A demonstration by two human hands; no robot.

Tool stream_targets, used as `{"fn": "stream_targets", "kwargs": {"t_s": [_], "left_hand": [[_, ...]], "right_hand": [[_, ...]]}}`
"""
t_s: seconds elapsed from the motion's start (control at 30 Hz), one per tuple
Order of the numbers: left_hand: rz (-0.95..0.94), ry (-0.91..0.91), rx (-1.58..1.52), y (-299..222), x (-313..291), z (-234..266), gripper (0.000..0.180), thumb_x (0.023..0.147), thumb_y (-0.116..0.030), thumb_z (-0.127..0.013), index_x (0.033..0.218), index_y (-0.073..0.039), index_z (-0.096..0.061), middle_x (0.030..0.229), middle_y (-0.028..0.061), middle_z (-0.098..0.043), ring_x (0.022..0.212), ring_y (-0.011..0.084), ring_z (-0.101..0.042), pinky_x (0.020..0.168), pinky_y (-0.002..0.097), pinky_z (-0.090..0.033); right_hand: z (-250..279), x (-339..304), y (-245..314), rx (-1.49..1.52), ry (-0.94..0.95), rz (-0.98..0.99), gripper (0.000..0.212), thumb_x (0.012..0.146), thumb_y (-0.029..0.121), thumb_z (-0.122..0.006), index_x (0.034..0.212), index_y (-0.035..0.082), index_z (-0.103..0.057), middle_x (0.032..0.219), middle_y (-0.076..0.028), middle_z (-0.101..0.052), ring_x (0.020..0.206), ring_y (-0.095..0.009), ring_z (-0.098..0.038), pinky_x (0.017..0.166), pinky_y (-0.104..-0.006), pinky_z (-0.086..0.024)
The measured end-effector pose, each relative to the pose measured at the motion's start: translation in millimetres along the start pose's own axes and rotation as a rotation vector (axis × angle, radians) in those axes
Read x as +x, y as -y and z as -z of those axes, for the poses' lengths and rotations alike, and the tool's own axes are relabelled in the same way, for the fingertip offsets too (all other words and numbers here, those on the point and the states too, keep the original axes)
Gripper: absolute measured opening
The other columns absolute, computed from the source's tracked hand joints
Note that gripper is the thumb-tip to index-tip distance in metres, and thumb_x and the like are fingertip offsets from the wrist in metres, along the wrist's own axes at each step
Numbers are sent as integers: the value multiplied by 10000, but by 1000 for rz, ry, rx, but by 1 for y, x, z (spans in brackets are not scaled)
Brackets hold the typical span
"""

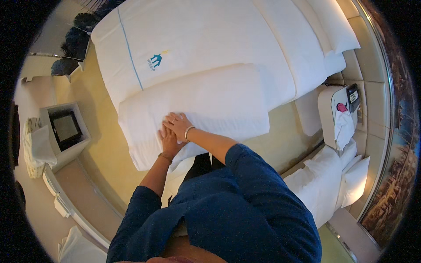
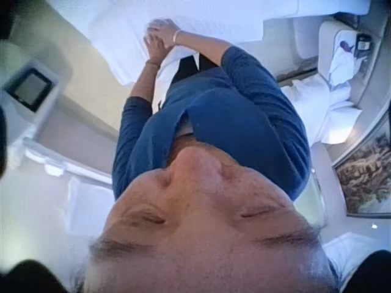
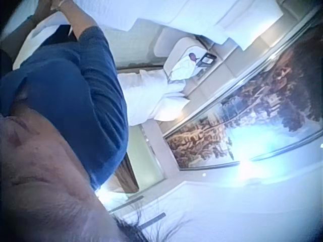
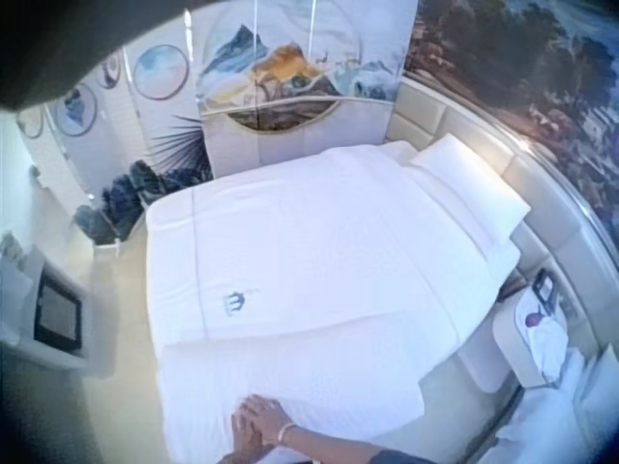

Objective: The person folds a white duvet on a bed, places it on a shelf, then wipes a bedside table and a wall picture frame with a pink cloth. The person handles the duvet, a white cloth, and the pink cloth during the task.

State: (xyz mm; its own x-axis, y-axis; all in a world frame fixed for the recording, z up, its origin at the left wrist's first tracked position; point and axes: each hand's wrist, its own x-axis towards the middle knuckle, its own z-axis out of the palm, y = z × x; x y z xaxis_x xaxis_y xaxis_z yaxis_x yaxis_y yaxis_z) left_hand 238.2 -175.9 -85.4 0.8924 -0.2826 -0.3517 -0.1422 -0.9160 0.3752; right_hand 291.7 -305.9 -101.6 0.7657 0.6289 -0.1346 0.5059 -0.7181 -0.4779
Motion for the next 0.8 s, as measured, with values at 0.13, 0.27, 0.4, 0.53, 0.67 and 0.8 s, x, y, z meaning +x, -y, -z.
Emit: {"fn": "stream_targets", "kwargs": {"t_s": [0.13,0.27,0.4,0.53,0.67,0.8], "left_hand": [[154,163,140,27,-9,19,1322,405,-516,-851,1480,-134,-184,1557,132,-53,1423,387,14,1032,701,-47],[340,227,184,66,-32,16,1379,393,-543,-846,1489,-134,-117,1549,184,-21,1419,399,28,1028,703,-57],[319,78,32,84,-32,16,1183,546,-549,-805,1473,-121,-206,1537,180,-117,1419,381,-59,1042,672,-109],[220,-308,90,152,10,26,886,770,-498,-680,1438,-72,-285,1488,196,-256,1360,380,-244,1065,564,-219],[499,-453,5,235,106,67,786,850,-494,-603,1401,-5,-327,1420,227,-358,1291,394,-348,1061,470,-291],[1011,-329,-579,314,180,74,668,810,-548,-623,1123,37,-547,1088,205,-592,932,293,-581,775,364,-477]], "right_hand": [[12,17,-87,-34,-103,-20,490,783,320,-616,1250,203,-525,1388,-53,-410,1349,-277,-287,1021,-545,-240],[59,-65,-268,-195,-225,-672,524,848,448,-494,1280,151,-484,1402,-79,-403,1333,-279,-309,962,-548,-332],[76,-167,-391,61,105,-1414,699,869,605,-431,1293,51,-476,1312,-144,-519,1252,-341,-445,1016,-428,-384],[87,-178,-443,220,-165,-1258,731,828,656,-472,1144,9,-600,1020,-166,-660,967,-305,-624,874,-376,-469],[114,-96,-438,655,-80,-1516,635,826,573,-535,1032,-15,-656,984,-208,-667,979,-314,-622,859,-397,-476],[83,-40,-471,340,-31,-1425,575,772,488,-634,963,-54,-654,831,-174,-679,786,-266,-667,714,-386,-522]]}}
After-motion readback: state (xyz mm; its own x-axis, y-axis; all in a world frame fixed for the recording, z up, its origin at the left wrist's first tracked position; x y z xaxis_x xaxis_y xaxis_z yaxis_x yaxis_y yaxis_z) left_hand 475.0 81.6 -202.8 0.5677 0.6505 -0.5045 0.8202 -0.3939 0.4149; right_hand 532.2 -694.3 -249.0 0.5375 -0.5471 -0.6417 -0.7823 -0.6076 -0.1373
